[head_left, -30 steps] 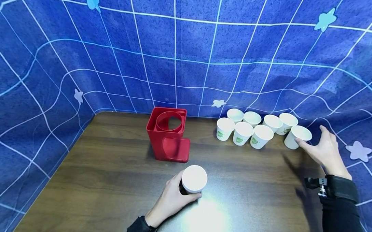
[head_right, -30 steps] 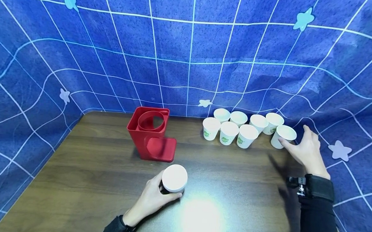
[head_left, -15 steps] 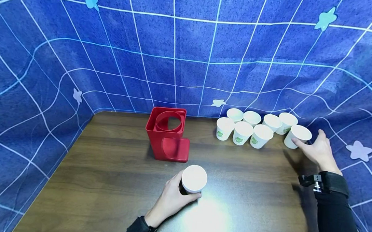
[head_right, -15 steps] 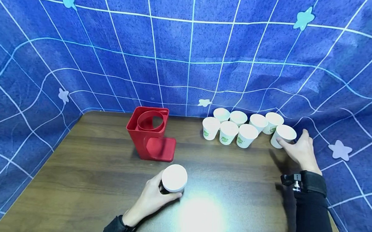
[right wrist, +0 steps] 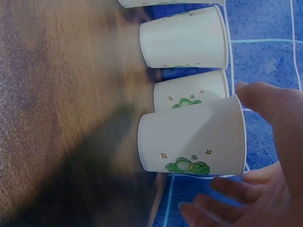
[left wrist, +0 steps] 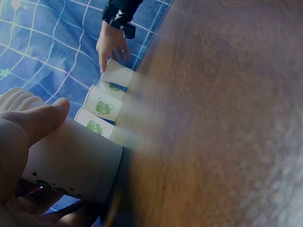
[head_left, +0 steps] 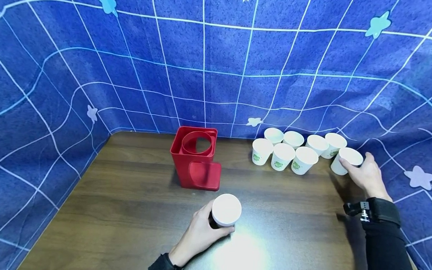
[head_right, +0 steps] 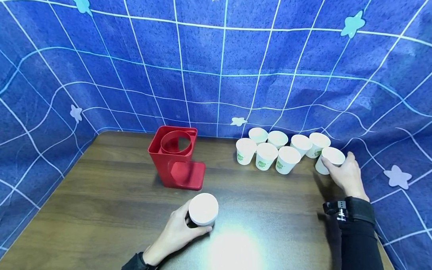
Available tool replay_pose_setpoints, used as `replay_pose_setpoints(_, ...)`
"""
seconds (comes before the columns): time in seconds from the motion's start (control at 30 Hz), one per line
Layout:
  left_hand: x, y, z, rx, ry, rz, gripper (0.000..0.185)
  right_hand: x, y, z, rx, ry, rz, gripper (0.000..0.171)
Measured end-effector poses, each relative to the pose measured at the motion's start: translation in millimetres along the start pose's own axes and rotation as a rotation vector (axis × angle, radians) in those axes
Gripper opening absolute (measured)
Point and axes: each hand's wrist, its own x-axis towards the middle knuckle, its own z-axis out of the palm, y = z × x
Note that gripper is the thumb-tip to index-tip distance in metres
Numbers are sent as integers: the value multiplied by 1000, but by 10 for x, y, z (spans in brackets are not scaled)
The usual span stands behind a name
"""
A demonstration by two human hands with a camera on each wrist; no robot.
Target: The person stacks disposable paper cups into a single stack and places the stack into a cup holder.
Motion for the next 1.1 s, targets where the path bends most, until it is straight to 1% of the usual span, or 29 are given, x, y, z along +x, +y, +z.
replay_pose_setpoints(0.2, 0, 4, 9, 15, 6, -3, 80, 3, 7, 12, 7, 2, -2, 98)
replay_pose_setpoints(0.4, -11, -8, 23, 38, 9, 6, 79, 3, 42, 36, -2, 39, -55, 77)
replay_pose_setpoints(0.47, -9, -8, 26, 36, 7, 6, 79, 4, 43, 38, -8, 50, -64, 74)
replay_pose_setpoints(0.57, -10, 6, 22, 26, 5, -4, 79, 7, 28, 31, -17, 56, -59, 78)
replay_pose_setpoints(0.7, 3, 23, 12, 11, -1, -14, 79, -2, 20, 7, -24, 64, -62, 80)
replay_pose_setpoints(0.8, -2, 18, 14, 10, 0, -19, 79, -31, 14, -4, -31, 72, -73, 76)
replay_pose_setpoints(1.1, 0, -6, 34, 17, 16, 12, 79, -215, -9, -118, -19, 97, -70, 80)
